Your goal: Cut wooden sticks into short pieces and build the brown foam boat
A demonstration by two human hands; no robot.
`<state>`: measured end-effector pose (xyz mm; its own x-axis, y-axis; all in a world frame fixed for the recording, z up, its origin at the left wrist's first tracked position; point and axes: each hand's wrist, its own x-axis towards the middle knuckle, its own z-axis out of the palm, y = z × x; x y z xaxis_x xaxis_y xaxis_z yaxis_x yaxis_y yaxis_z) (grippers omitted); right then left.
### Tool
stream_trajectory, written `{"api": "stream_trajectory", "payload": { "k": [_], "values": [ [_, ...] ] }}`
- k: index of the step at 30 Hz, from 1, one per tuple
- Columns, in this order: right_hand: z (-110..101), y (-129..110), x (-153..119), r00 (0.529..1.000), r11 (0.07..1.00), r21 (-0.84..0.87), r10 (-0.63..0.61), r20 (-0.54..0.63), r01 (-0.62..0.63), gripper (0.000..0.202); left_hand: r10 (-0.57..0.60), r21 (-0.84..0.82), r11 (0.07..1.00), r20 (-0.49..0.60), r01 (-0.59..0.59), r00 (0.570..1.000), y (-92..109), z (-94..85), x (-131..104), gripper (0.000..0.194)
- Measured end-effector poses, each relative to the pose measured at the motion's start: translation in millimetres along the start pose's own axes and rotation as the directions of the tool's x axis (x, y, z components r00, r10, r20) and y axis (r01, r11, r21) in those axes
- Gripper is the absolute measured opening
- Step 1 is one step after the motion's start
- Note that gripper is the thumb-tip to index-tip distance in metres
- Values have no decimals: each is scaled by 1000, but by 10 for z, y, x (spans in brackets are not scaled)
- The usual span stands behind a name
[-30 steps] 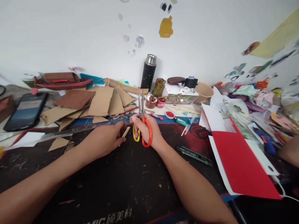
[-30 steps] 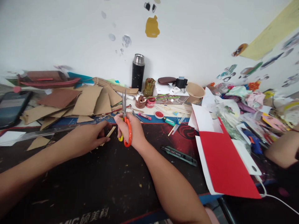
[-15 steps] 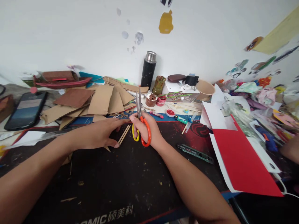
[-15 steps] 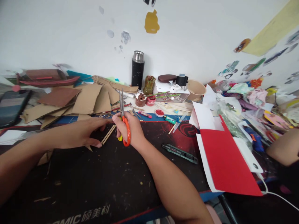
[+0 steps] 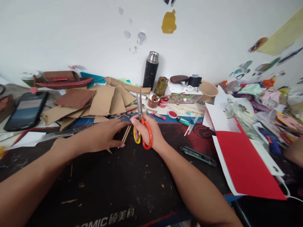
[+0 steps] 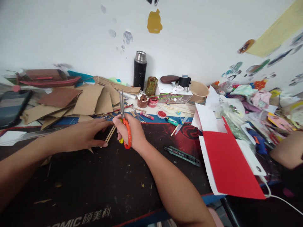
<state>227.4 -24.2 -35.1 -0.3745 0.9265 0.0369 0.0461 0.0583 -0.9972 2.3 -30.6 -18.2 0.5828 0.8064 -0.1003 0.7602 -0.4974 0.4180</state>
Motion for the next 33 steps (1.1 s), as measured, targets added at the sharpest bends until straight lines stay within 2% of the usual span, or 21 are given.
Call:
{"api": "stream_trajectory", "payload": {
  "k": [3, 9, 18, 23, 26, 29, 31, 33],
  "values": [
    [10, -32, -6, 1000, 999, -16, 28, -9, -28, 38, -32, 73, 997, 36, 29, 999, 40, 10, -22, 69],
    [19, -56, -14, 999, 998, -36, 48, -7, -49, 41, -88, 129, 988, -12, 89, 996, 60, 54, -38, 60],
    [22, -29, -11, 999, 998, -44, 34, 0, -34, 42, -52, 141, 988, -31, 56, 998, 11, 76, -32, 69],
    [22, 2, -34, 1000, 1000, -5, 11, -2, -11, 38, -67, 120, 991, 15, 64, 998, 85, 24, -46, 79],
    [20, -33, -41, 1000, 999, -46, -7, -15, 6, 38, -102, 94, 991, 16, 100, 995, 174, -99, -67, 84],
    [21, -64, -35, 1000, 999, -47, 16, -14, -16, 41, -151, 72, 986, 1, 151, 989, 240, -328, -150, 79],
    [24, -61, -30, 999, 999, -28, 30, -17, -31, 45, -211, 41, 976, -57, 214, 976, 232, -522, -282, 73],
    [28, -40, -27, 999, 999, -2, 42, -29, -42, 48, -298, 21, 953, -135, 304, 945, 145, -721, -498, 68]
  ]
}}
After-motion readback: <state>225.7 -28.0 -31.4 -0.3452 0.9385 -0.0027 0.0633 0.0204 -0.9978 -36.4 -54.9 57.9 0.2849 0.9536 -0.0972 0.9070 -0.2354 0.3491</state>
